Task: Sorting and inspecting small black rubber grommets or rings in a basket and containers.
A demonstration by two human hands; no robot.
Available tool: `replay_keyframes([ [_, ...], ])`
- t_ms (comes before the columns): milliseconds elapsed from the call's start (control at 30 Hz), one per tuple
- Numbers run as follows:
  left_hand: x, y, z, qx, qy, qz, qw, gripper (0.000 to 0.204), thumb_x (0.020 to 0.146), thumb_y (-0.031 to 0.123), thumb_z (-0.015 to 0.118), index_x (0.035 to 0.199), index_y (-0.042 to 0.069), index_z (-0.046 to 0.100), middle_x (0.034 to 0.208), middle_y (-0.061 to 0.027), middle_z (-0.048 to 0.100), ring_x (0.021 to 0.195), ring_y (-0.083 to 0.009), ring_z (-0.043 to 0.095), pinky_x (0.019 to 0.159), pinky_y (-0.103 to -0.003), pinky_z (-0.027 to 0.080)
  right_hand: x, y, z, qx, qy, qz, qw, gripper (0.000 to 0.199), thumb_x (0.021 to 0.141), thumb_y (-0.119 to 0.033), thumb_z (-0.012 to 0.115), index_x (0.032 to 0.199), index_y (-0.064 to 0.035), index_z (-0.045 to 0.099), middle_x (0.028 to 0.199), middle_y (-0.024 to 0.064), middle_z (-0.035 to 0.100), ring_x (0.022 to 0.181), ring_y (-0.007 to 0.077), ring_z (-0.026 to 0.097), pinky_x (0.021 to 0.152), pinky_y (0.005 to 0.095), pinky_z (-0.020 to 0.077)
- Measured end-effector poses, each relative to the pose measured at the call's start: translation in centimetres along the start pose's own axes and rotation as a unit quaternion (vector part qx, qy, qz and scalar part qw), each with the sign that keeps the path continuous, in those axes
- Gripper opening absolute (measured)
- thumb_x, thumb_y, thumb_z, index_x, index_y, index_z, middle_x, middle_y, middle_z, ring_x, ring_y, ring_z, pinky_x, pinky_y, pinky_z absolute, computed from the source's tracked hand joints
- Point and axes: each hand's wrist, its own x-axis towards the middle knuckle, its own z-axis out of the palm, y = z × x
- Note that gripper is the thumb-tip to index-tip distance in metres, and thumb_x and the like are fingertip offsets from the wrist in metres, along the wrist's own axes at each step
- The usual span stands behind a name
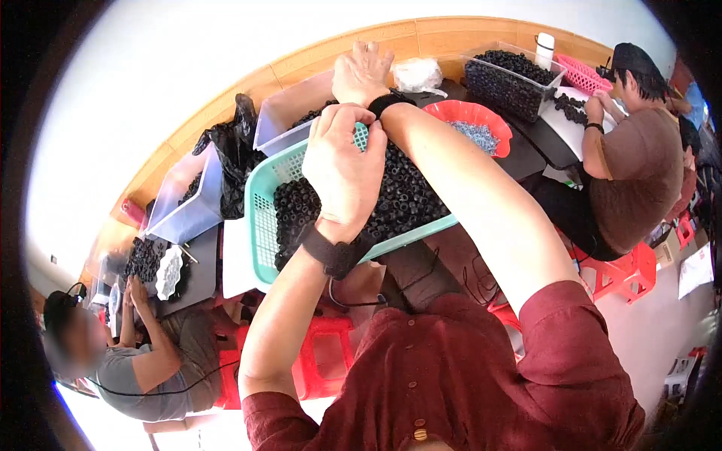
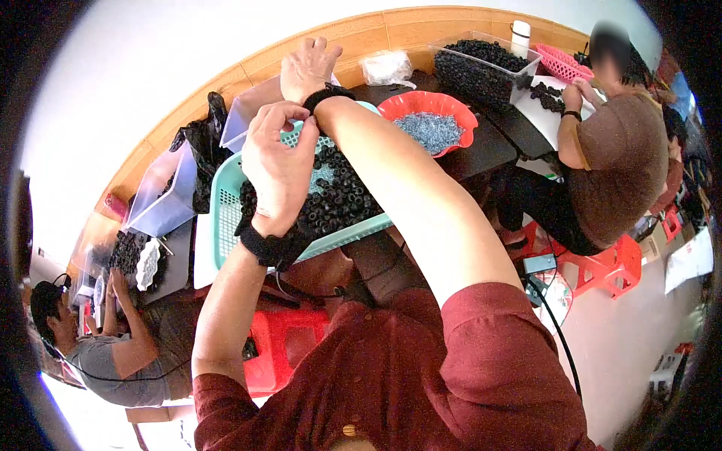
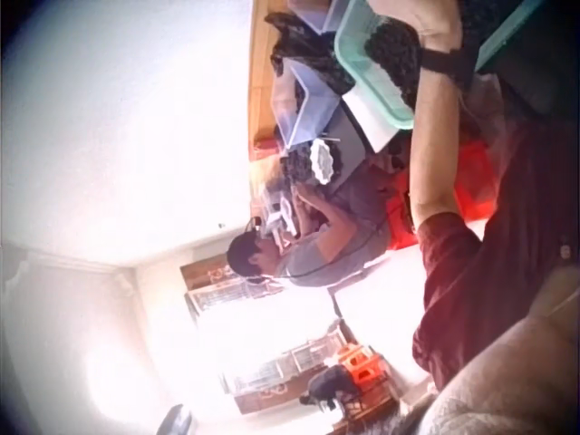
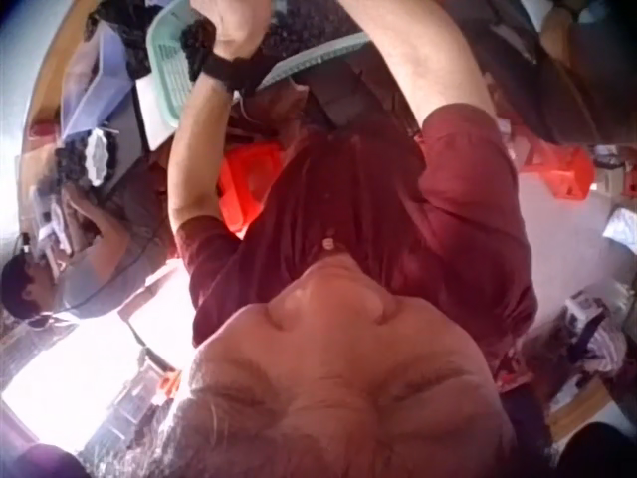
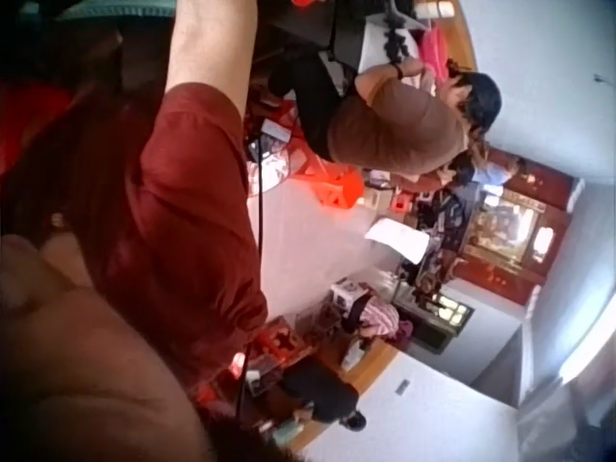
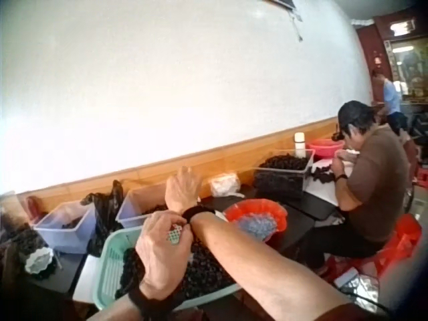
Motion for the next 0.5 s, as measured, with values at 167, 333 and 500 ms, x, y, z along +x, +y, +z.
replay_keyframes([
  [167, 0.1, 0.7, 0.4, 0.032, -0.021, -0.030, 0.999, 0.017, 0.070, 0.005, 0.064, 0.084, 0.008, 0.055, 0.078, -0.0072, 0.058, 0.071, -0.0248, 0.057, 0.062, -0.036, 0.046, 0.0, 0.2, -0.4, 0.002, -0.018, 0.037, 0.999, 0.023, 0.081, -0.025, 0.055, 0.095, -0.0165, 0.071, 0.116, 0.0077, 0.053, 0.112, 0.0279, 0.042, 0.090, 0.0537, 0.0283],
  [333, 1.1, -0.4, 1.1, 0.111, 0.014, 0.068, 0.991, 0.026, 0.067, 0.002, 0.061, 0.091, 0.008, 0.053, 0.083, -0.0067, 0.062, 0.078, -0.0275, 0.060, 0.065, -0.039, 0.046, 0.3, 0.1, 0.2, 0.045, -0.047, 0.071, 0.995, 0.025, 0.076, -0.029, 0.060, 0.094, -0.0166, 0.071, 0.113, 0.0081, 0.055, 0.111, 0.0273, 0.043, 0.088, 0.0493, 0.0303],
  [500, 1.4, -1.1, 0.9, 0.102, -0.093, -0.028, 0.990, 0.023, 0.068, 0.010, 0.063, 0.091, 0.006, 0.059, 0.081, -0.0087, 0.065, 0.076, -0.0289, 0.064, 0.068, -0.037, 0.049, 0.0, 0.6, 2.4, 0.097, -0.074, 0.131, 0.984, 0.031, 0.070, -0.030, 0.064, 0.095, -0.0143, 0.071, 0.113, 0.0084, 0.054, 0.110, 0.0275, 0.043, 0.088, 0.0472, 0.0312],
])
